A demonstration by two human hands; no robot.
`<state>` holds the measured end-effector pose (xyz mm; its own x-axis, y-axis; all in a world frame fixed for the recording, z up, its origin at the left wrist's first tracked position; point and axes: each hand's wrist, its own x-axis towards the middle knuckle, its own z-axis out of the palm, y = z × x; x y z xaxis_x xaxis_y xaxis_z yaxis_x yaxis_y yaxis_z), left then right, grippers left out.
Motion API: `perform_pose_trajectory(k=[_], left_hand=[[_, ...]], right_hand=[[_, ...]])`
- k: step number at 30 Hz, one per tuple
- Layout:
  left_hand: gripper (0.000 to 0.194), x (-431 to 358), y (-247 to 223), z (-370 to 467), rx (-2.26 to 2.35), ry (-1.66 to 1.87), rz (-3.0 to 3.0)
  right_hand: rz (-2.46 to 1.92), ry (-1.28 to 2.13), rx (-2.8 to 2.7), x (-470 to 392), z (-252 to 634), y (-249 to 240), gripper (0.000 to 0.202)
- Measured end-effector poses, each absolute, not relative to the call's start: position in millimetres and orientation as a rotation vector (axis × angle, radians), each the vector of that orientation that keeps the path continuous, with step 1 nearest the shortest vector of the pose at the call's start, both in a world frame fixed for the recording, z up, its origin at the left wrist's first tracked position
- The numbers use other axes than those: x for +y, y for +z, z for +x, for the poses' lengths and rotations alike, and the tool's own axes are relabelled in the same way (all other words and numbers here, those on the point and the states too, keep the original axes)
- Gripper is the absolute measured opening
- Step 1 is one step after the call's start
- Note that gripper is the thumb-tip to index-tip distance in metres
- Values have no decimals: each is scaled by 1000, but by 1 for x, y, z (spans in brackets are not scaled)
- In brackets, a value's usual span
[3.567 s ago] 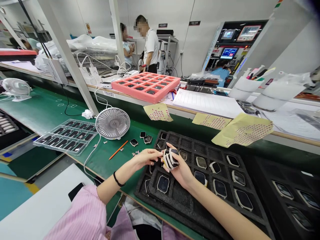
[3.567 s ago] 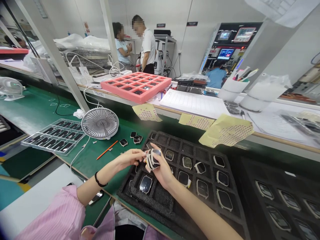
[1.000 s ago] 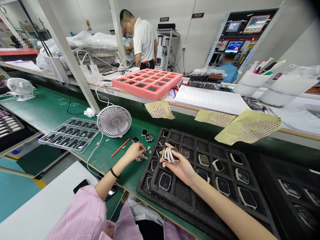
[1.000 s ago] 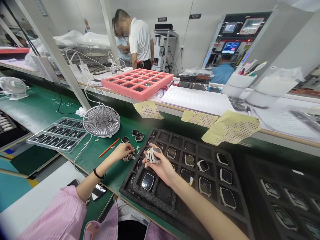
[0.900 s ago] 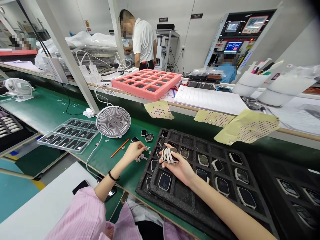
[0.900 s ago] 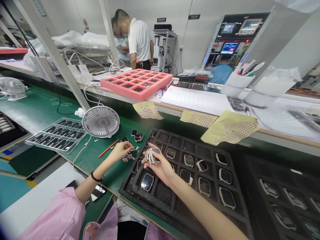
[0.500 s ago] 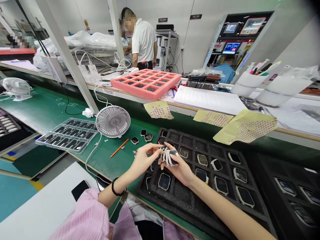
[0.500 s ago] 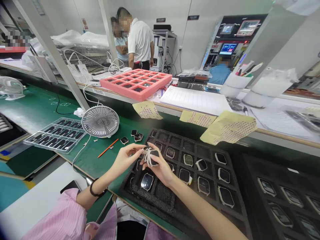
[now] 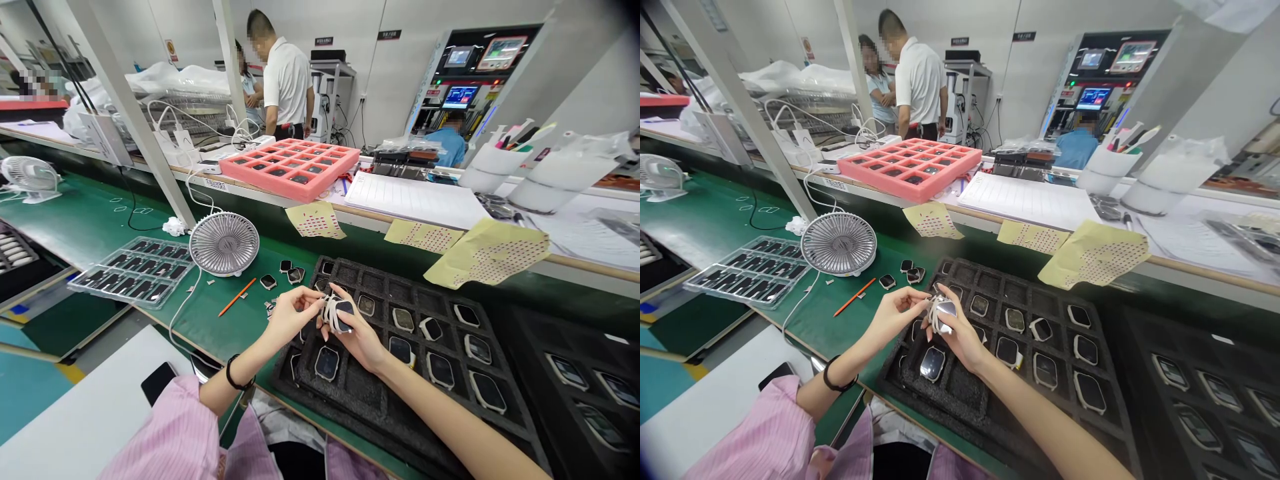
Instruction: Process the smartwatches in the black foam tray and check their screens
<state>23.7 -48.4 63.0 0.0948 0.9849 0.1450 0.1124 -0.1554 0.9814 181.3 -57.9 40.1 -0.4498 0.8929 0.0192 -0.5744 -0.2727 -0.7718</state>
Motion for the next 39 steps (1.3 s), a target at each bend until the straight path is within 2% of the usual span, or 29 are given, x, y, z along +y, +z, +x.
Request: perform_pose_trajectory(k=[18,21,26,30,34,36,39], left_hand=[[30,-48,60,24,1104,1166,1404],[41,-51,62,26,1034,1075,1479],[72,-60,57,22,823,699,1453],[80,-66,52,16,830,619,1511],[63,-51,53,-9,888,547,1736],[41,-39,49,-29,1195,617,1905],[18,-27,32,-56,1687,481,2046]], right_hand=[[-568,1869,-911,-58,181,44,68],[-624,1816,-881,-56,184,46,66],[-661,1792,-913,-55,190,47,64],[-681,1827,-930,-56,188,44,66],[-742,1881,-934,-55,184,43,68],[-731,1872,-922,-54,184,44,68],[-678,1857,-883,-51,186,44,64]])
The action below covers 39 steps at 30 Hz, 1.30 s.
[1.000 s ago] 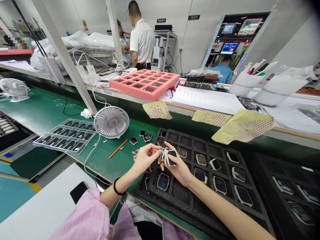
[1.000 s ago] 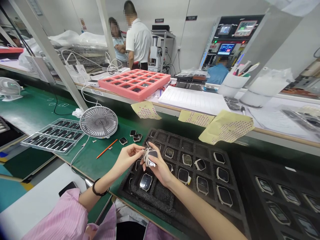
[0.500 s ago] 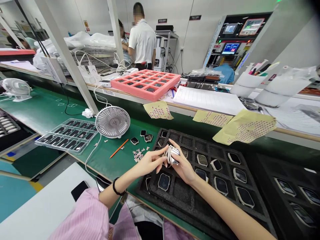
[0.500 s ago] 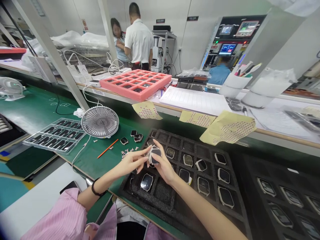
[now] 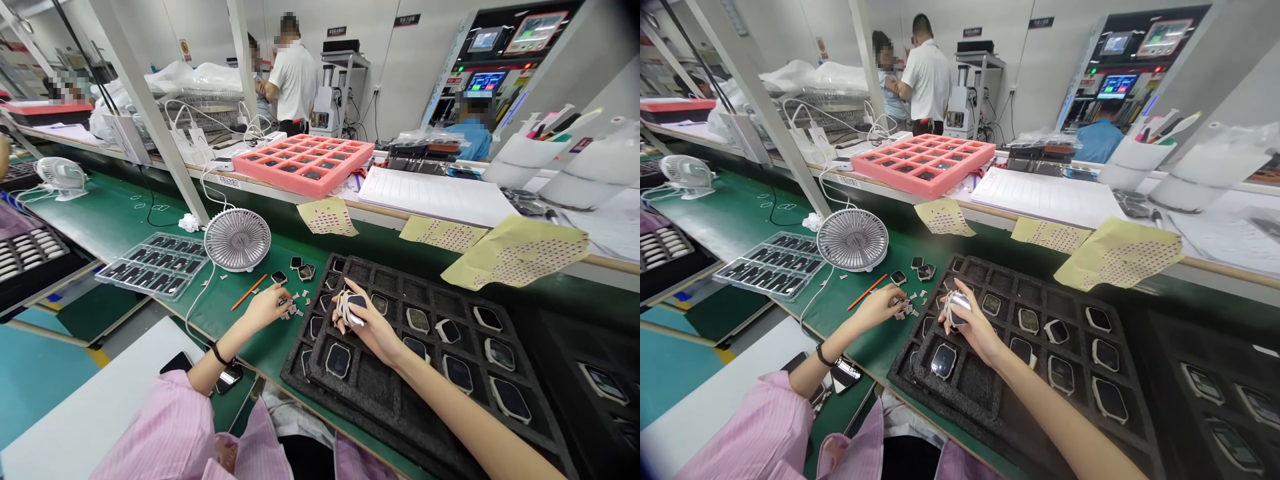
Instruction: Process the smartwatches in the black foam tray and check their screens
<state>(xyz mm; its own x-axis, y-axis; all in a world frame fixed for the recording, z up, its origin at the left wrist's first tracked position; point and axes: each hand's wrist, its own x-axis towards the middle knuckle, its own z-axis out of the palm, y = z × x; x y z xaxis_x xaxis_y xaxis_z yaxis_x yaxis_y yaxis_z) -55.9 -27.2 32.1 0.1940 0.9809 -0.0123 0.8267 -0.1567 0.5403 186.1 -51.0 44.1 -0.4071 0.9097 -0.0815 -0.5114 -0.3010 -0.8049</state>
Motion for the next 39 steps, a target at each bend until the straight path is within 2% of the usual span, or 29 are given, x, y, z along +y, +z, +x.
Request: perform_pose_trajectory(k=[7,16,30,32,39], left_hand=[[8,-24,6,-66,1762,379,2028],[14,-8,11,-66,1653,365,2051],[8,-20,21,-59,1748,650,1979],[13,-21,26,-57,1734,668,1971],[27,-56,58,5,1274,1304,1414]], right_hand=[[-636,1904,-860,-52,186,40,57],[-588,1918,-865,-54,185,40,59],[-538,1893,-848,-54,185,42,61],[-543,1888,-849,-53,184,42,61],[-616,1777,-858,-62,178,47,71]])
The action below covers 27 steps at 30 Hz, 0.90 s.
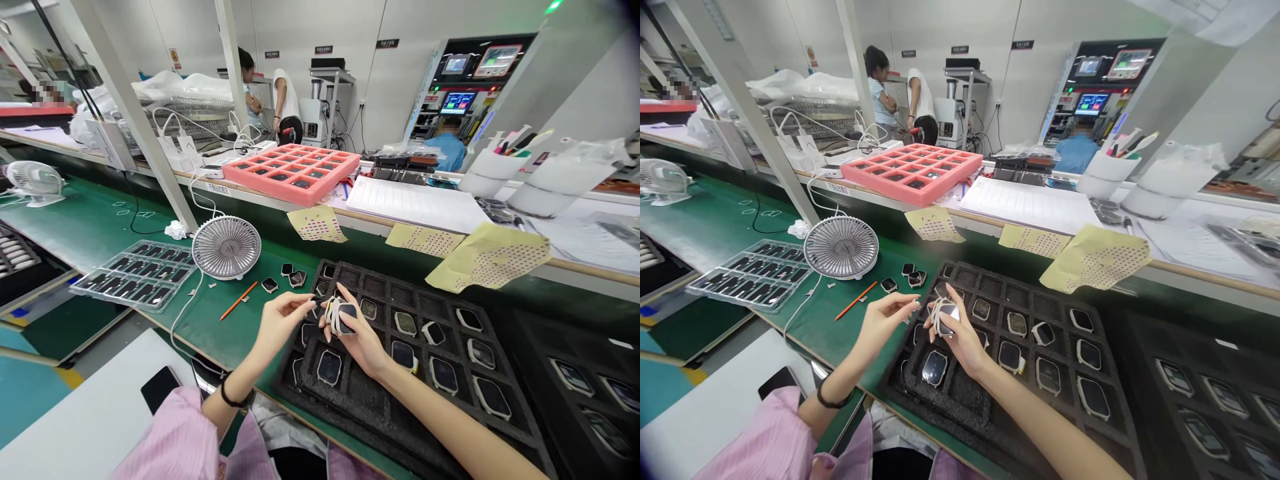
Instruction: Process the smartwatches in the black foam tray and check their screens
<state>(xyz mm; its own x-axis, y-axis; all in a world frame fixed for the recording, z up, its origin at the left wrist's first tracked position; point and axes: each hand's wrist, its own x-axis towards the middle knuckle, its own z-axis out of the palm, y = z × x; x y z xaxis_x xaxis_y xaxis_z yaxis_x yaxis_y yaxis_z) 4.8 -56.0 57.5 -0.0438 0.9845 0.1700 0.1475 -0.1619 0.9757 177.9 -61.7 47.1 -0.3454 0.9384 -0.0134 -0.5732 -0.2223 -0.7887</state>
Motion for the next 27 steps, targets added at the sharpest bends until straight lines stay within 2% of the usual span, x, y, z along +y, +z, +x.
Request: perform_pose_trajectory(k=[6,22,27], left_hand=[[27,-69,61,50,1067,1391,1181],[18,-75,50,74,1124,1586,1038],[26,-84,44,85,1026,1582,1187]], right_hand=[[-686,1702,-844,-70,179,50,74],[-772,1604,-851,-73,175,42,72],[-814,1473,-818,-70,179,41,68]])
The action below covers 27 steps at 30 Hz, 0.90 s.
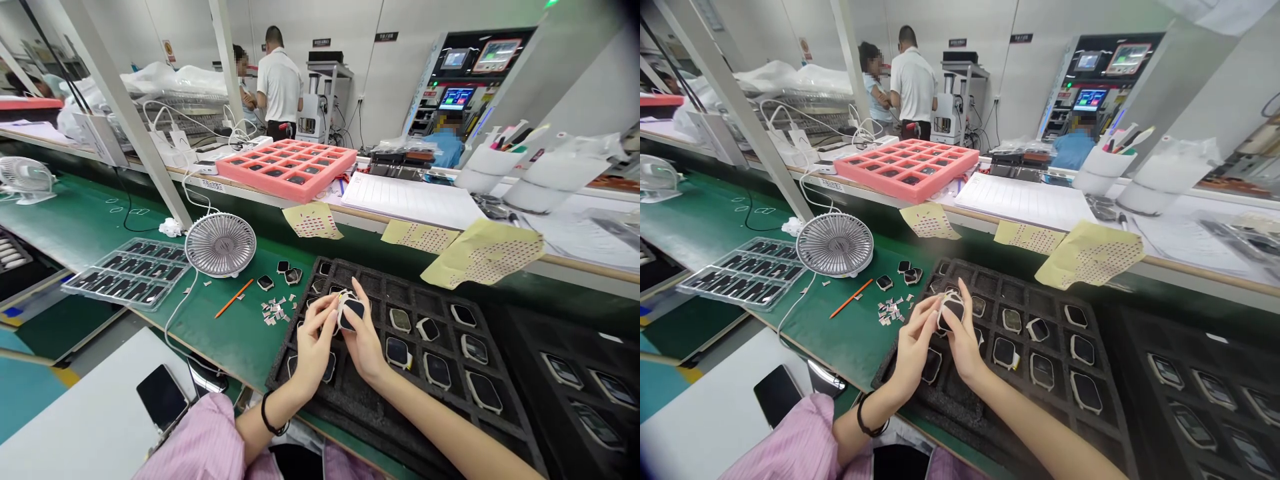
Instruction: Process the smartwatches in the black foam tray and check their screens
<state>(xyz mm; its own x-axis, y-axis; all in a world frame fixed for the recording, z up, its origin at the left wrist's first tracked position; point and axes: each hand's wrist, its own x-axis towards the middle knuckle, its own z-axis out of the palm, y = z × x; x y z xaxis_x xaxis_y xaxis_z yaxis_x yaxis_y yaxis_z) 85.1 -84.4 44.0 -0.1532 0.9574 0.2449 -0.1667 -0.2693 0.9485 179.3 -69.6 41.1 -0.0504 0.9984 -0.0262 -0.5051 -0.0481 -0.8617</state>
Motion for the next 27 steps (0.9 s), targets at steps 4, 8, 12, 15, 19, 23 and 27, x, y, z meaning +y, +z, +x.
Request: perform_pose_trajectory(k=[4,8,12,15,19,23,27], left_hand=[[32,-89,43,78,931,1487,1373],[30,-85,43,66,935,1444,1446],[28,-69,46,49,922,1283,1572],[29,-52,49,21,964,1120,1753],[18,-35,36,-22,1580,819,2031],[8,-28,9,-42,1824,506,2055],[8,-21,-7,-42,1828,491,2013]], right_hand=[[-850,1421,-863,-69,184,43,69],[-807,1468,-905,-71,183,42,69],[-852,1463,-875,-68,181,39,69],[-834,1515,-843,-63,181,40,70],[-760,1582,-793,-59,180,44,71],[-741,1615,-768,-59,179,43,67],[-743,1650,-765,-60,178,42,64]])
